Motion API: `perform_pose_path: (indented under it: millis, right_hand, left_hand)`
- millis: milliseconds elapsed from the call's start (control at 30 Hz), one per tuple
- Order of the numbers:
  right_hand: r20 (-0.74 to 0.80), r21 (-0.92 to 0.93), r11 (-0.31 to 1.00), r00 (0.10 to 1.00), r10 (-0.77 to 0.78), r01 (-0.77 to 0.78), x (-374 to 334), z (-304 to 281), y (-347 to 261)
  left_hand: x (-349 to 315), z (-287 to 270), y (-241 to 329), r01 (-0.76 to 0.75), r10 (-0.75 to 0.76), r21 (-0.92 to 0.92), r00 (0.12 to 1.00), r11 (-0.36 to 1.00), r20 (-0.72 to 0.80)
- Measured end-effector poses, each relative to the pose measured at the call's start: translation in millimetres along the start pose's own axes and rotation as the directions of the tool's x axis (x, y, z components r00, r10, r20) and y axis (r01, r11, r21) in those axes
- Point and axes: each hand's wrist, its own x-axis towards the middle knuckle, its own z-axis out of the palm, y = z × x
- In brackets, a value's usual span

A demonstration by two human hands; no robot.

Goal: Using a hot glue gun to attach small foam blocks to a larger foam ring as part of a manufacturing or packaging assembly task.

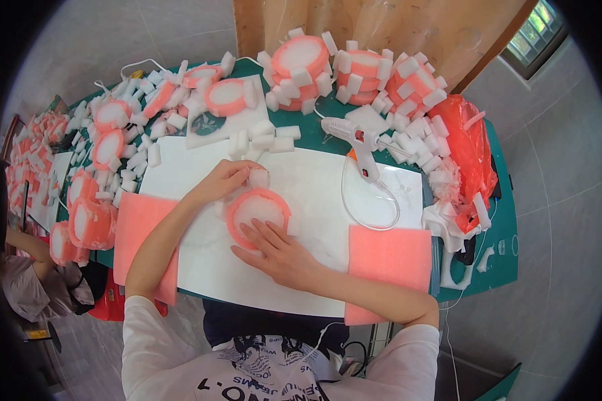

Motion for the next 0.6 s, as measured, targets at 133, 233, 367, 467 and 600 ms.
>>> perform_pose_path:
  millis: [133,233,367,467,600]
  right_hand:
    - [-0.011,-0.003,1.000,1.000,0.002,-0.002,-0.2,0.7,0.3]
    - [-0.009,-0.007,1.000,1.000,0.003,-0.003,-0.3,-0.4,-0.2]
    - [-0.022,-0.031,0.999,1.000,-0.019,0.019,0.9,-0.8,-2.4]
    - [-0.021,-0.052,0.998,1.000,-0.019,0.018,0.4,-1.4,-2.3]
    - [-0.040,-0.042,0.999,0.999,-0.012,0.010,0.6,-2.0,-1.1]
  left_hand:
    - [0.6,-1.2,2.9,0.032,-0.032,-0.004,0.999,0.999,0.010]
    - [0.7,-1.1,3.1,0.030,-0.030,-0.063,1.000,0.998,0.003]
    - [1.0,-6.8,-1.9,-0.027,0.032,-0.163,0.999,0.986,0.031]
    - [0.0,-4.1,-0.6,-0.017,0.017,-0.186,1.000,0.982,0.000]
    - [0.3,-5.5,4.2,0.009,-0.008,-0.205,1.000,0.979,0.003]
